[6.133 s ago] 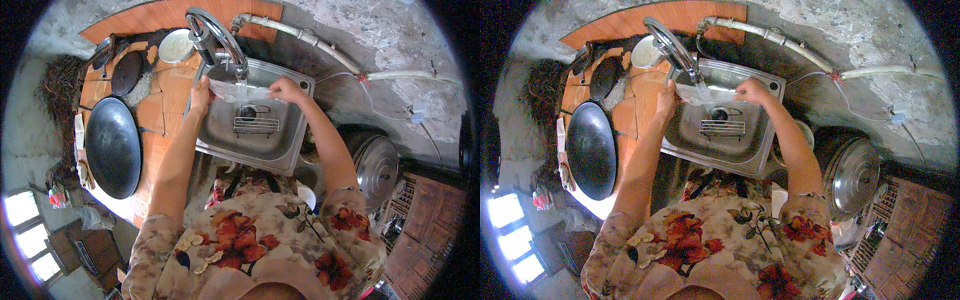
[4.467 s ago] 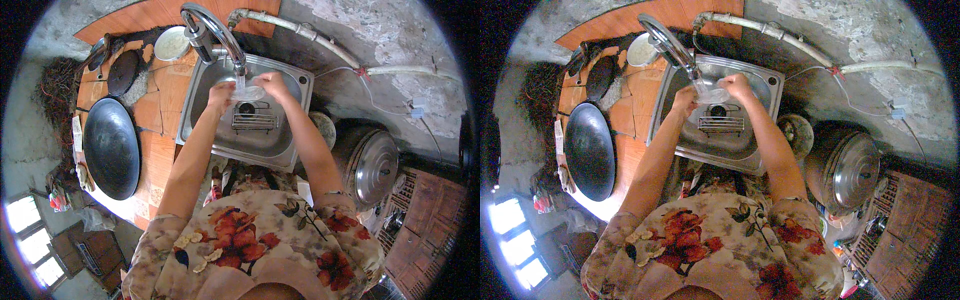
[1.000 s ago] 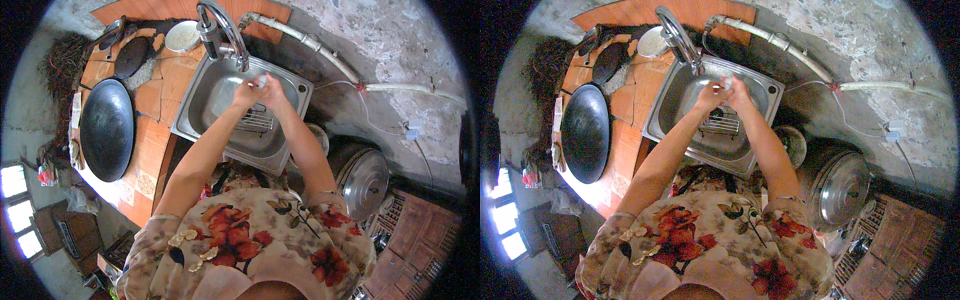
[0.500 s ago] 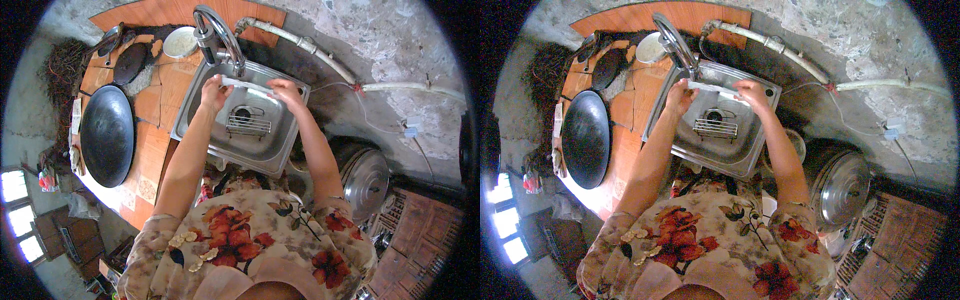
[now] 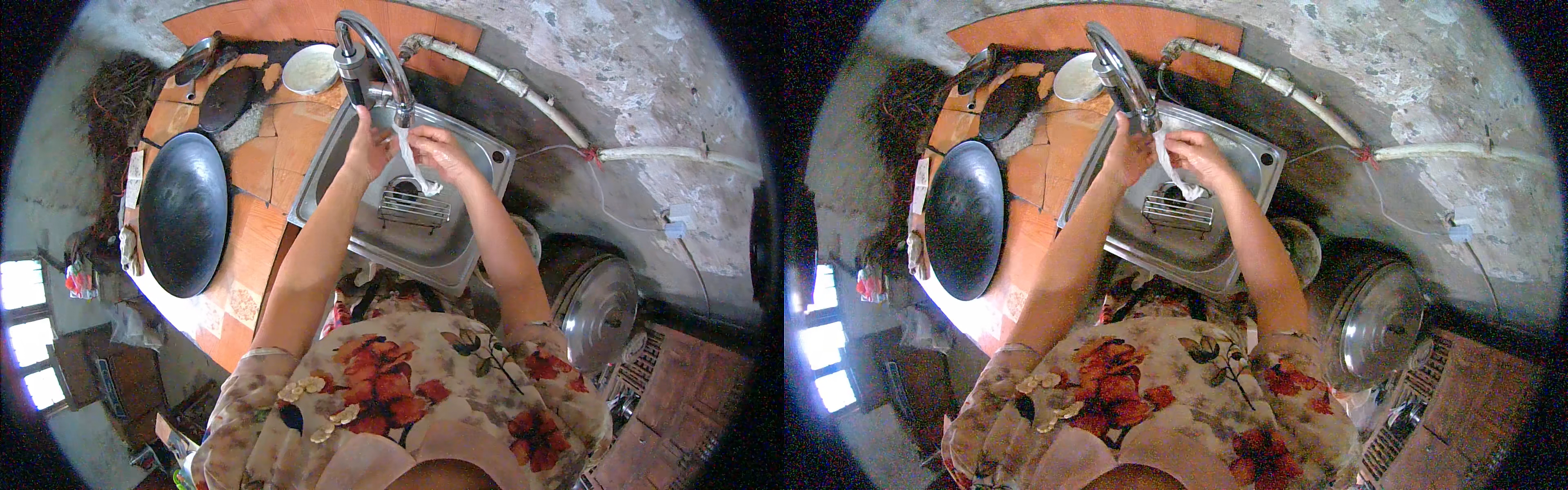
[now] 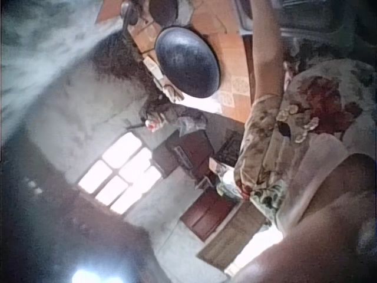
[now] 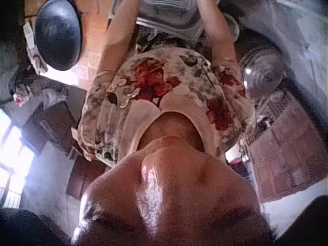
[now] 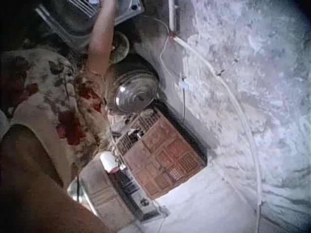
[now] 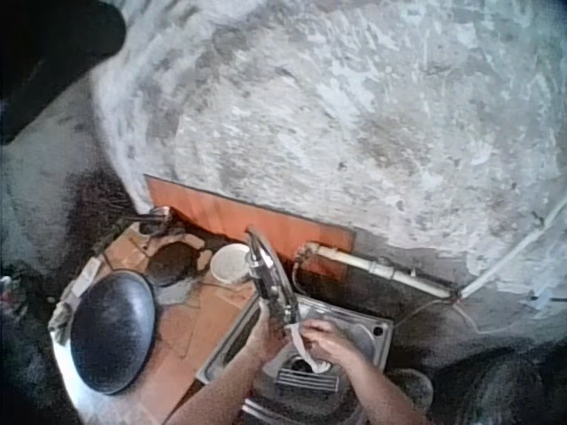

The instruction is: The person wipes a countertop with a cloth, moves a metal pot, moves a knife, rinses the cloth at a sink, and applies liquid from a bottle onto the cloth.

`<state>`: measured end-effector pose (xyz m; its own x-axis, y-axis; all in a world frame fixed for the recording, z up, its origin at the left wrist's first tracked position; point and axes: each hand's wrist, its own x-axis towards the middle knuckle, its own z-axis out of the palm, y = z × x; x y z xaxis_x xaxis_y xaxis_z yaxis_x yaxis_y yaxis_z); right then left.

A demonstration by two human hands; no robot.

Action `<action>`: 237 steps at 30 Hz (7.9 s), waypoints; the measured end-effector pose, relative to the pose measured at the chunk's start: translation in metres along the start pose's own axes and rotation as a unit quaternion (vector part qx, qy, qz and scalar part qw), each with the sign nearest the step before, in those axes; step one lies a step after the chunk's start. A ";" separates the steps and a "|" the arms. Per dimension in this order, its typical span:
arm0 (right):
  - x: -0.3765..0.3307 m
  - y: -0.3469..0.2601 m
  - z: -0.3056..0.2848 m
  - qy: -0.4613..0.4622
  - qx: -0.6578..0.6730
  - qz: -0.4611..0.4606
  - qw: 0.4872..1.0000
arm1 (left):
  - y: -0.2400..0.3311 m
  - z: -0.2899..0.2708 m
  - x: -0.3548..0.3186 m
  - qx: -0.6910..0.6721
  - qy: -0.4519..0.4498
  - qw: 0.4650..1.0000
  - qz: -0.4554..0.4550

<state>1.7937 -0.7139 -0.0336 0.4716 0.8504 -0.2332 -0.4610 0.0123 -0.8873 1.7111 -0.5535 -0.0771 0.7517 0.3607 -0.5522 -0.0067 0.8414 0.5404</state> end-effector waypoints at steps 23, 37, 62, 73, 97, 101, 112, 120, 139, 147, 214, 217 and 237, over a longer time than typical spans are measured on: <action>-0.003 0.021 -0.022 0.192 -0.104 -0.127 0.968 | -0.030 0.046 -0.047 0.134 -0.008 0.986 0.098; -0.012 0.008 -0.050 0.322 -0.472 -0.256 0.780 | -0.030 0.031 -0.028 0.431 0.103 0.878 0.183; -0.072 -0.052 -0.062 0.285 -0.379 -0.386 0.791 | -0.034 0.077 -0.048 0.496 0.038 0.769 0.402; -0.087 -0.041 -0.062 0.176 -0.177 -0.140 0.958 | -0.014 0.043 -0.079 0.424 -0.100 0.892 0.117; -0.314 0.240 0.491 -0.599 -0.430 -0.377 0.561 | -0.112 -0.394 -0.611 -0.349 0.039 0.812 0.466; -0.336 0.296 0.546 -0.604 -0.246 -0.064 0.755 | -0.161 -0.448 -0.666 -0.306 0.197 0.757 0.543; -0.320 0.486 0.640 -0.508 -0.228 0.322 0.765 | -0.166 -0.575 -0.765 -0.247 0.310 0.660 0.639; -0.215 0.682 0.664 -0.229 -0.422 0.416 0.772 | -0.169 -0.657 -0.834 -0.317 0.391 0.650 0.569; -0.059 0.923 0.619 -0.148 -0.765 0.140 0.611 | -0.255 -0.825 -0.803 -0.478 0.454 0.618 0.428; -0.049 0.929 0.607 -0.110 -0.775 0.027 0.621 | -0.253 -0.851 -0.787 -0.491 0.454 0.628 0.398; -0.177 0.324 0.697 -0.232 -0.290 -0.025 0.928 | 0.095 -0.536 -0.620 -0.431 -0.018 0.810 0.397; -0.178 0.323 0.695 -0.226 -0.285 -0.010 0.931 | 0.094 -0.538 -0.617 -0.447 -0.034 0.805 0.388; -0.176 0.334 0.688 -0.222 -0.299 -0.036 0.927 | 0.093 -0.548 -0.609 -0.470 -0.098 0.793 0.374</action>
<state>1.0398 -0.4972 -0.0148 0.0672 0.9931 -0.0962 0.1224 -0.1039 -0.9870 0.8916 -0.4745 -0.0384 0.3930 0.9088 -0.1401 -0.9190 0.3831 -0.0928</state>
